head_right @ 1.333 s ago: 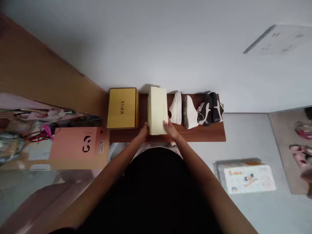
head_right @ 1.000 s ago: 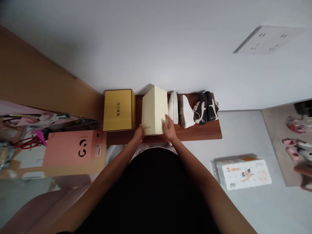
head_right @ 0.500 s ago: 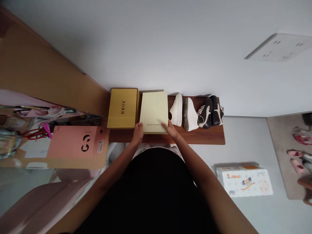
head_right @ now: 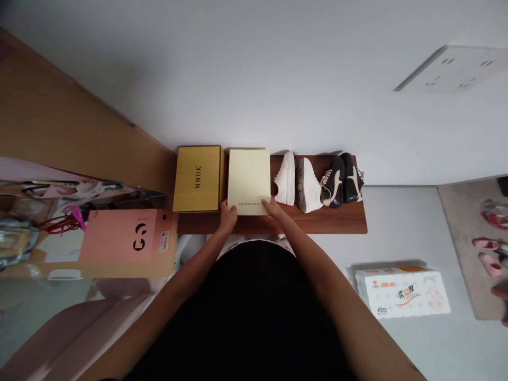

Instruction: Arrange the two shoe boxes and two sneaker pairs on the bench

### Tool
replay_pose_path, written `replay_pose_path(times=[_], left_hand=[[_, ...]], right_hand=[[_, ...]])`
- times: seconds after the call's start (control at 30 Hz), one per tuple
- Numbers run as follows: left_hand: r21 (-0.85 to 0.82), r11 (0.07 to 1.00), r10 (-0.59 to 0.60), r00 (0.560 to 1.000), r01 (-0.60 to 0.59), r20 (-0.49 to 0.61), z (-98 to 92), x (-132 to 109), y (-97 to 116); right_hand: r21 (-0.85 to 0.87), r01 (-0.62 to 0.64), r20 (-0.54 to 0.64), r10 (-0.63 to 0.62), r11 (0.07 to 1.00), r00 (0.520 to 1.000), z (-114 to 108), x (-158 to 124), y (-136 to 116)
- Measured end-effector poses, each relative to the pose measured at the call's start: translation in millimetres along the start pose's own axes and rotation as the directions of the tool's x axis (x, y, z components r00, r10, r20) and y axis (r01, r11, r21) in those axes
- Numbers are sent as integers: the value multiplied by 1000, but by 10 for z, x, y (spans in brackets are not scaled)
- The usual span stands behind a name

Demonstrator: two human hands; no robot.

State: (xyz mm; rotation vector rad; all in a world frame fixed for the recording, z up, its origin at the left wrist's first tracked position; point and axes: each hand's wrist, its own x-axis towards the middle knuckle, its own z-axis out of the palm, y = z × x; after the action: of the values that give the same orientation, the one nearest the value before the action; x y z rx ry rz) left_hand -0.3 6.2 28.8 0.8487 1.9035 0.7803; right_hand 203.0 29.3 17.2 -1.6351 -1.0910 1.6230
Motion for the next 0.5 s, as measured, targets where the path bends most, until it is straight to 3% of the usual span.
replay_pose_path(times=[0.23,0.5], left_hand=[[-1,1000,28,1000,-28,-12,45,86,38],[104,994,22,1000,-22,-4,56,140,207]], right_hand=[[-33,-105,-53,103,994,993,10,97,-45],[-129,37,-105,-51,991,993,71,124,-156]])
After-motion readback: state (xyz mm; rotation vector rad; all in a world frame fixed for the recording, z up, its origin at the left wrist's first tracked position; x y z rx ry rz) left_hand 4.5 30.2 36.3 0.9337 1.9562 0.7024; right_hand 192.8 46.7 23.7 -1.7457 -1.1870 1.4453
